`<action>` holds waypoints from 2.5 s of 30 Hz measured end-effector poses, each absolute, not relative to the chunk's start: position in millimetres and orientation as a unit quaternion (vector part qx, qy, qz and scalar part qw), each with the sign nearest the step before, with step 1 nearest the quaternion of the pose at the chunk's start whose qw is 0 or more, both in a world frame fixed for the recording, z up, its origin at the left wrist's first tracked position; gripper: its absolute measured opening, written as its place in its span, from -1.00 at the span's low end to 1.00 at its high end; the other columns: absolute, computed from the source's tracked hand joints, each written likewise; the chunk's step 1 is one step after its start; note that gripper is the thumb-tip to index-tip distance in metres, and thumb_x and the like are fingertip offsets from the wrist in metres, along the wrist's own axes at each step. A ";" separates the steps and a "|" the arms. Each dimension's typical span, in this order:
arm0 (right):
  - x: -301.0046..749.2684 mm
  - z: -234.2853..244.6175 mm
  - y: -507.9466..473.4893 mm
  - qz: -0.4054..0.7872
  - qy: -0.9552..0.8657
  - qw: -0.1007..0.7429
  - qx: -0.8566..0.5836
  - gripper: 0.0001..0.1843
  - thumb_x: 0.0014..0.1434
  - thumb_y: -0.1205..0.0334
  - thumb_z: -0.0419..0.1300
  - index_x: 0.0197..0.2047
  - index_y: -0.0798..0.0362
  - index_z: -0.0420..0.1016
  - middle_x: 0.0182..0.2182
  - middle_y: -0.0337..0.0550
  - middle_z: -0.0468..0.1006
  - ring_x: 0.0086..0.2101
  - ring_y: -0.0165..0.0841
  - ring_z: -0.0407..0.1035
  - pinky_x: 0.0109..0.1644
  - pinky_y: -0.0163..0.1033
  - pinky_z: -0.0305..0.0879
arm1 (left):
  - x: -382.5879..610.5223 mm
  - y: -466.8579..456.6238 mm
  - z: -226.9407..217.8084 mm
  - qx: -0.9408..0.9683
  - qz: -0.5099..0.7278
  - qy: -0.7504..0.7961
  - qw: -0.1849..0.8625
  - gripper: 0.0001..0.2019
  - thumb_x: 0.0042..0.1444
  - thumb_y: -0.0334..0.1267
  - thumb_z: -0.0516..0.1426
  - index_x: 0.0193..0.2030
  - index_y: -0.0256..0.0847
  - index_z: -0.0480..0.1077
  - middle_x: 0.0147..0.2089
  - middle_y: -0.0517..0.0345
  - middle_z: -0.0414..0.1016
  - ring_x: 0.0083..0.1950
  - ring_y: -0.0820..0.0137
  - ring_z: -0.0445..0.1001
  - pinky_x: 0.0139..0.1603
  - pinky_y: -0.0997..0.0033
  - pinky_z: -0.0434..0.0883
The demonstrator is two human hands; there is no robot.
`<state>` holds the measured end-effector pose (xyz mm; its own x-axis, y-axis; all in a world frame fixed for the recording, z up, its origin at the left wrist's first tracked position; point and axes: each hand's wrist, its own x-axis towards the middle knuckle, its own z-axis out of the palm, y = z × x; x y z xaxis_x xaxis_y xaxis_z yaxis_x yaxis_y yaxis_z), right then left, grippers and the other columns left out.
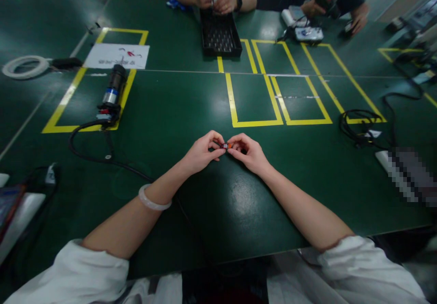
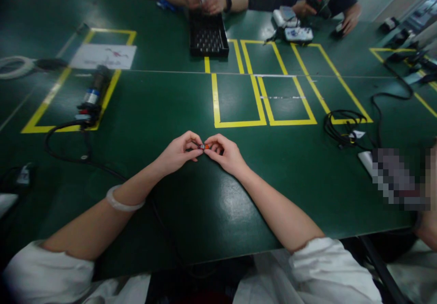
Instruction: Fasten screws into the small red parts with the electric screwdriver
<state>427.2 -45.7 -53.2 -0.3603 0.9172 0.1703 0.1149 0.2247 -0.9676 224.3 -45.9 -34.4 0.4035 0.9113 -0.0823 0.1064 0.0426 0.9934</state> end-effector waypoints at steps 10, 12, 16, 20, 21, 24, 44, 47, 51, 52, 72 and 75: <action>427.5 -54.9 -46.2 0.467 -0.683 0.420 -0.373 -0.81 0.21 0.19 0.27 -0.11 0.01 0.44 -0.32 -0.24 0.49 -0.42 -0.46 0.35 -0.37 -0.31 0.30 | 224.3 -46.3 -32.3 0.600 0.338 0.433 0.581 -0.67 0.08 -0.21 0.30 -0.10 -0.29 0.34 -0.13 0.06 0.41 -0.21 0.41 0.48 -0.37 0.49 0.55; 427.5 -55.4 -46.1 0.460 -0.687 0.417 -0.376 -0.81 0.21 0.20 0.27 -0.11 0.01 0.44 -0.34 -0.25 0.48 -0.43 -0.46 0.35 -0.38 -0.30 0.30 | 224.3 -46.4 -32.0 0.604 0.340 0.430 0.579 -0.69 0.08 -0.23 0.30 -0.10 -0.29 0.34 -0.13 0.06 0.41 -0.21 0.42 0.48 -0.37 0.50 0.54; 427.5 -55.8 -45.8 0.454 -0.693 0.417 -0.375 -0.81 0.21 0.24 0.27 -0.10 0.01 0.43 -0.33 -0.25 0.49 -0.43 -0.46 0.34 -0.38 -0.31 0.30 | 224.7 -46.9 -31.4 0.606 0.341 0.426 0.579 -0.69 0.08 -0.24 0.29 -0.11 -0.29 0.34 -0.13 0.07 0.39 -0.22 0.43 0.47 -0.38 0.51 0.53; 427.7 -56.1 -45.8 0.447 -0.699 0.419 -0.369 -0.80 0.22 0.25 0.25 -0.07 0.00 0.43 -0.31 -0.24 0.49 -0.43 -0.46 0.34 -0.38 -0.32 0.29 | 225.6 -46.8 -32.2 0.603 0.348 0.425 0.578 -0.67 0.07 -0.24 0.29 -0.08 -0.28 0.33 -0.12 0.08 0.38 -0.24 0.44 0.47 -0.40 0.53 0.52; 427.7 -56.3 -45.8 0.445 -0.700 0.420 -0.369 -0.79 0.22 0.26 0.25 -0.06 0.00 0.42 -0.31 -0.24 0.49 -0.43 -0.46 0.34 -0.38 -0.32 0.30 | 225.7 -46.6 -32.5 0.602 0.351 0.424 0.578 -0.67 0.06 -0.25 0.29 -0.08 -0.28 0.33 -0.12 0.09 0.38 -0.24 0.45 0.47 -0.40 0.53 0.52; 427.9 -57.2 -45.5 0.437 -0.701 0.427 -0.368 -0.78 0.22 0.27 0.24 -0.05 -0.01 0.40 -0.31 -0.24 0.50 -0.43 -0.46 0.35 -0.37 -0.32 0.31 | 225.7 -46.2 -33.1 0.594 0.353 0.429 0.582 -0.65 0.06 -0.22 0.30 -0.07 -0.27 0.32 -0.12 0.08 0.39 -0.24 0.44 0.48 -0.39 0.52 0.53; 428.7 -56.9 -46.7 0.404 -0.726 0.413 -0.374 -0.76 0.20 0.29 0.27 -0.05 -0.01 0.40 -0.26 -0.21 0.53 -0.37 -0.43 0.42 -0.30 -0.27 0.36 | 226.6 -47.3 -35.2 0.596 0.356 0.421 0.583 -0.68 0.06 -0.30 0.28 -0.08 -0.29 0.33 -0.12 0.05 0.46 -0.22 0.42 0.50 -0.31 0.47 0.52; 429.1 -55.5 -47.4 0.386 -0.735 0.417 -0.370 -0.77 0.21 0.28 0.27 -0.05 -0.02 0.43 -0.29 -0.23 0.49 -0.39 -0.43 0.40 -0.31 -0.26 0.36 | 226.6 -47.5 -36.5 0.608 0.352 0.410 0.582 -0.70 0.08 -0.31 0.27 -0.07 -0.29 0.33 -0.13 0.03 0.51 -0.20 0.41 0.52 -0.25 0.45 0.51; 430.0 -51.1 -47.9 0.347 -0.763 0.420 -0.347 -0.83 0.26 0.28 0.25 -0.06 -0.02 0.51 -0.27 -0.18 0.48 -0.35 -0.40 0.38 -0.28 -0.25 0.35 | 225.9 -47.3 -37.4 0.622 0.347 0.403 0.575 -0.69 0.12 -0.27 0.26 -0.05 -0.28 0.32 -0.12 0.02 0.53 -0.18 0.39 0.53 -0.24 0.44 0.50; 430.2 -50.4 -47.8 0.345 -0.766 0.416 -0.348 -0.85 0.28 0.27 0.24 -0.07 -0.03 0.53 -0.26 -0.17 0.49 -0.33 -0.38 0.38 -0.27 -0.24 0.35 | 225.7 -47.2 -37.5 0.623 0.343 0.404 0.576 -0.68 0.13 -0.25 0.26 -0.03 -0.28 0.32 -0.13 0.02 0.53 -0.18 0.38 0.53 -0.25 0.43 0.50; 430.3 -50.2 -47.6 0.435 -0.710 0.384 -0.400 -0.76 0.28 0.14 0.24 -0.01 0.01 0.47 -0.29 -0.21 0.59 -0.36 -0.39 0.43 -0.26 -0.25 0.33 | 225.4 -50.9 -35.6 0.648 0.351 0.423 0.527 -0.72 0.24 -0.10 0.22 -0.05 -0.25 0.39 -0.17 0.02 0.60 -0.19 0.32 0.61 -0.10 0.33 0.52; 430.0 -52.1 -46.4 0.419 -0.718 0.386 -0.401 -0.76 0.21 0.19 0.29 -0.05 0.01 0.47 -0.30 -0.22 0.57 -0.38 -0.41 0.40 -0.29 -0.26 0.31 | 225.5 -50.3 -37.1 0.647 0.345 0.422 0.533 -0.72 0.25 -0.10 0.21 -0.06 -0.26 0.38 -0.17 0.01 0.59 -0.16 0.31 0.62 -0.11 0.33 0.51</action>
